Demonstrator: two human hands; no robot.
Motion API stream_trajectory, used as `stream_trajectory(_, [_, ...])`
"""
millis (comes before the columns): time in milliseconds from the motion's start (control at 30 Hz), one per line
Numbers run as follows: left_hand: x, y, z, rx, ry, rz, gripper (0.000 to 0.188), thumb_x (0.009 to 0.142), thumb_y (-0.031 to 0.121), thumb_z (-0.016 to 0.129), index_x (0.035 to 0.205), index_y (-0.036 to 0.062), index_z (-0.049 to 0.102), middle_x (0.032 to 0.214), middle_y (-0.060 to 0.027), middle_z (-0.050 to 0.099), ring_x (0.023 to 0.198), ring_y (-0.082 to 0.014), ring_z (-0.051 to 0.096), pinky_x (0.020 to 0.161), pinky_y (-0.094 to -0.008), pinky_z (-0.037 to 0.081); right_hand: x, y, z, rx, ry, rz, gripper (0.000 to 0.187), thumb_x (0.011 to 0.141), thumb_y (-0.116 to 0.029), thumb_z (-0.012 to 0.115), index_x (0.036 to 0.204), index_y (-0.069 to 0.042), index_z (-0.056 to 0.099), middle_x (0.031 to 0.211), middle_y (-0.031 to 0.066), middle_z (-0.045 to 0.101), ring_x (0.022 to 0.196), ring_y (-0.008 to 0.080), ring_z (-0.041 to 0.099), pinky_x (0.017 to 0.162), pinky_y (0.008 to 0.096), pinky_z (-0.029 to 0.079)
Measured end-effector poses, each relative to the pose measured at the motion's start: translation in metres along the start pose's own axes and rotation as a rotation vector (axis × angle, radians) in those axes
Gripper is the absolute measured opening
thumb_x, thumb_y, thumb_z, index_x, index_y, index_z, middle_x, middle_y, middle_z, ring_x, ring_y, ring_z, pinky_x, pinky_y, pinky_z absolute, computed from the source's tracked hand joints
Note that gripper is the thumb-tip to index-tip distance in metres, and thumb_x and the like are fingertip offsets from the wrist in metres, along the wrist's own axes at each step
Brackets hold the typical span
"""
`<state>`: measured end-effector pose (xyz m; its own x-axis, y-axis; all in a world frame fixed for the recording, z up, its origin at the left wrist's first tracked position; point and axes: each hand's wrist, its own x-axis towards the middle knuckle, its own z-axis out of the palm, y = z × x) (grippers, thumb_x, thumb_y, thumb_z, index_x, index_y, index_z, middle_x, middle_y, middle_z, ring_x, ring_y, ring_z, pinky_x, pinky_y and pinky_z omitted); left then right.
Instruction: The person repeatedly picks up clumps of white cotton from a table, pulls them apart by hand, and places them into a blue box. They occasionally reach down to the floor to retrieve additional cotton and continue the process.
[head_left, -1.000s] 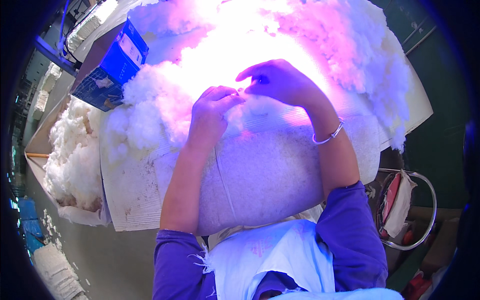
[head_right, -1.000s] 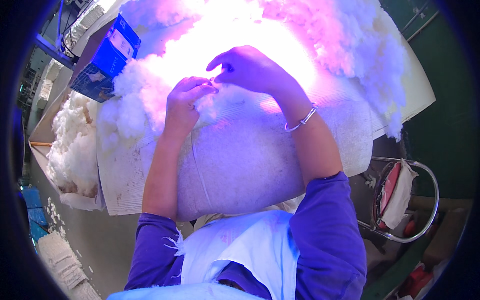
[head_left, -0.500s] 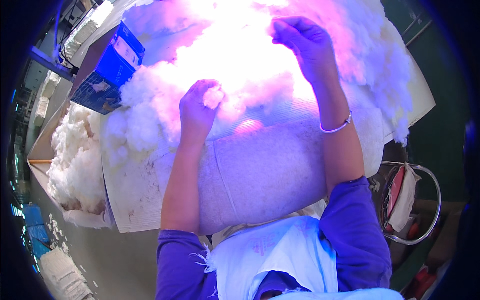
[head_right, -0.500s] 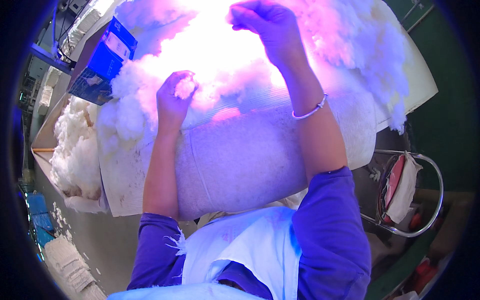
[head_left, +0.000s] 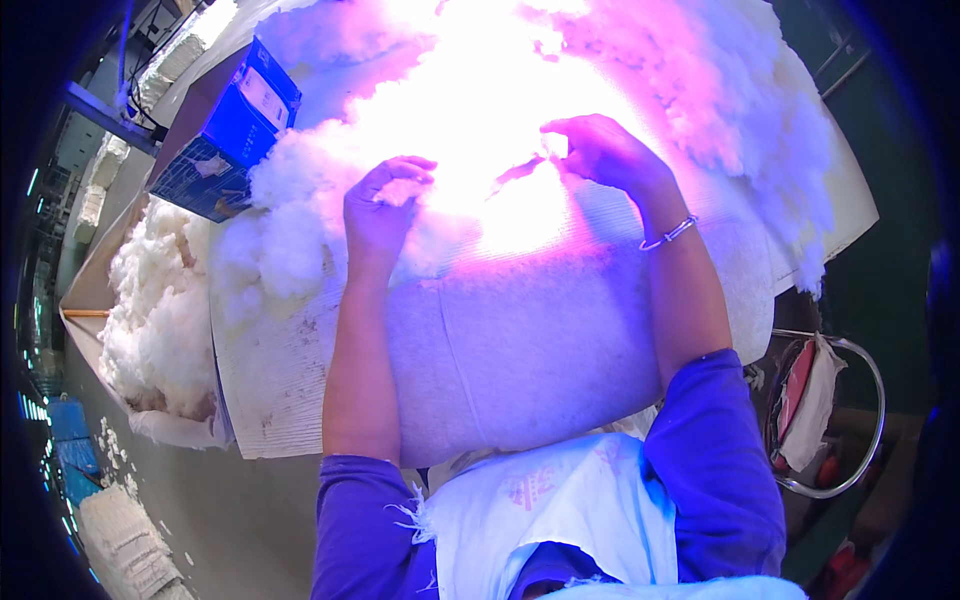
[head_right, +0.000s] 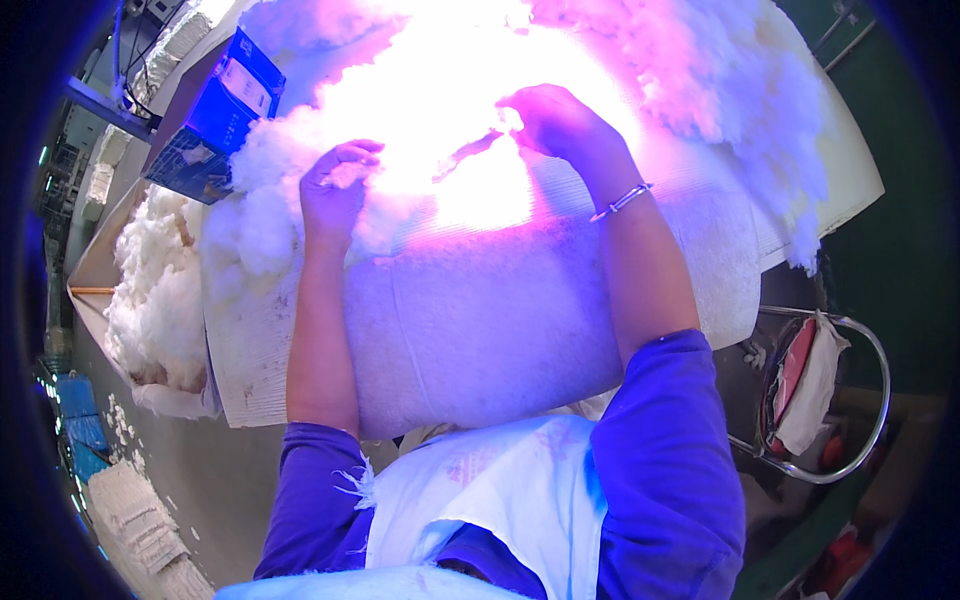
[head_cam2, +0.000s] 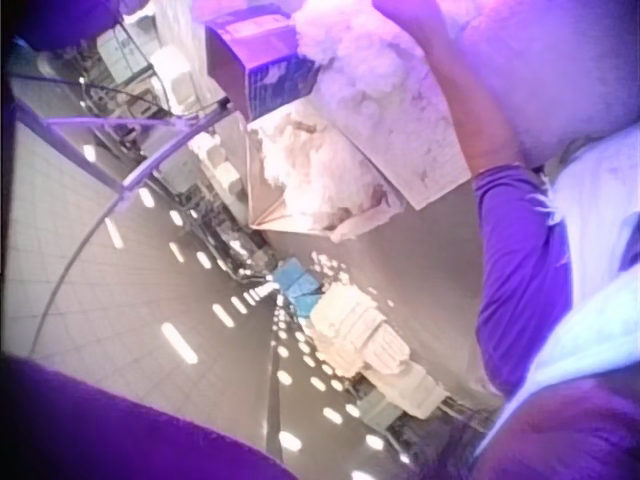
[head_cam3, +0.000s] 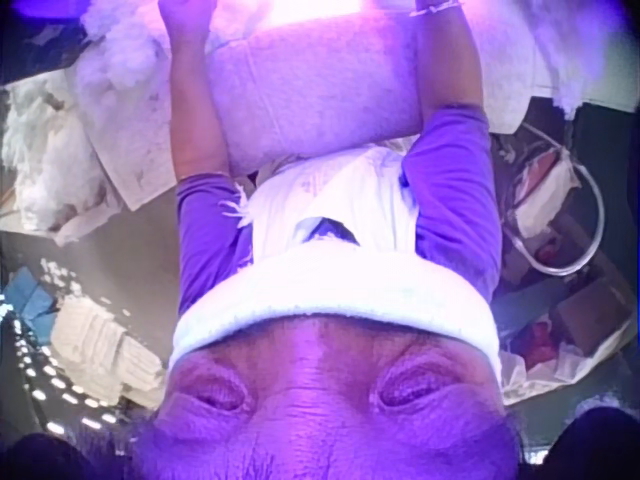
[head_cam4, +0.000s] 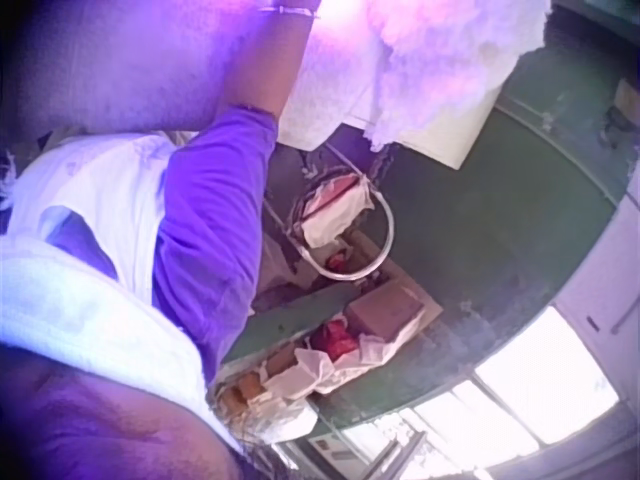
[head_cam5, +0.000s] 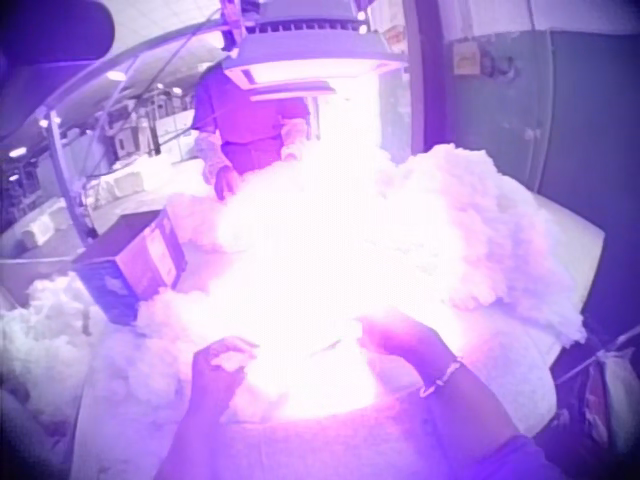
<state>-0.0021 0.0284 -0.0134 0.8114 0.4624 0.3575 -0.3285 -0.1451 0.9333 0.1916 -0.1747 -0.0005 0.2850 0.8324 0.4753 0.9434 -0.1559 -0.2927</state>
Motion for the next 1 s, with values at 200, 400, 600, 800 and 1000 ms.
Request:
stream_trajectory(200, [-0.005, 0.013, 0.012, 0.372, -0.147, 0.254, 0.028, 0.059, -0.016, 0.048, 0.071, 0.0028, 0.064, 0.096, -0.0069, 0.062, 0.094, -0.0192, 0.058, 0.084, -0.0296, 0.045, 0.01, -0.036, -0.024, 0.718, -0.064, 0.118, 0.033, 0.082, -0.005, 0.062, 0.115, -0.007, 0.059, 0.072, 0.0007, 0.061, 0.062, 0.0061, 0.054, 0.056, 0.0239, 0.047])
stream_trajectory(400, [-0.006, 0.024, 0.012, 0.505, -0.425, 0.244, 0.029, 0.055, -0.013, 0.053, 0.072, 0.006, 0.066, 0.094, -0.007, 0.066, 0.107, -0.0227, 0.056, 0.093, -0.0349, 0.042, 0.026, -0.052, 0.028, 0.293, -0.024, 0.061, 0.013, 0.073, -0.008, 0.059, 0.083, -0.002, 0.064, 0.067, 0.0148, 0.06, 0.061, 0.027, 0.06, 0.058, 0.0363, 0.047])
stream_trajectory(600, [-0.003, 0.039, -0.013, 0.677, -0.599, 0.142, 0.018, 0.07, -0.002, 0.066, 0.087, 0.0063, 0.068, 0.1, -0.0057, 0.067, 0.103, -0.021, 0.058, 0.101, -0.0384, 0.036, 0.01, 0.001, 0.016, 0.171, -0.069, 0.265, 0.019, 0.069, -0.005, 0.056, 0.085, -0.002, 0.065, 0.058, 0.0088, 0.056, 0.053, 0.019, 0.056, 0.053, 0.0325, 0.044])
stream_trajectory(800, [-0.012, 0.021, 0.013, 0.506, -0.202, -0.163, 0.03, 0.075, 0.01, 0.071, 0.103, 0.0026, 0.064, 0.09, -0.0065, 0.067, 0.087, -0.0137, 0.062, 0.076, -0.0274, 0.05, 0.016, -0.033, -0.007, 0.716, -0.137, 0.229, 0.049, 0.074, 0.003, 0.055, 0.12, -0.011, 0.057, 0.071, 0.0022, 0.058, 0.061, 0.0059, 0.052, 0.055, 0.0227, 0.044])
stream_trajectory(1000, [-0.006, -0.001, -0.003, 0.54, -0.159, -0.203, 0.023, 0.085, 0.001, 0.059, 0.108, -0.0014, 0.059, 0.086, -0.0034, 0.064, 0.073, -0.0082, 0.059, 0.065, -0.021, 0.048, 0.014, -0.021, 0.034, 0.173, -0.17, 0.261, 0.039, 0.073, -0.001, 0.06, 0.112, -0.005, 0.06, 0.081, 0.0111, 0.063, 0.067, 0.022, 0.062, 0.064, 0.0337, 0.051])
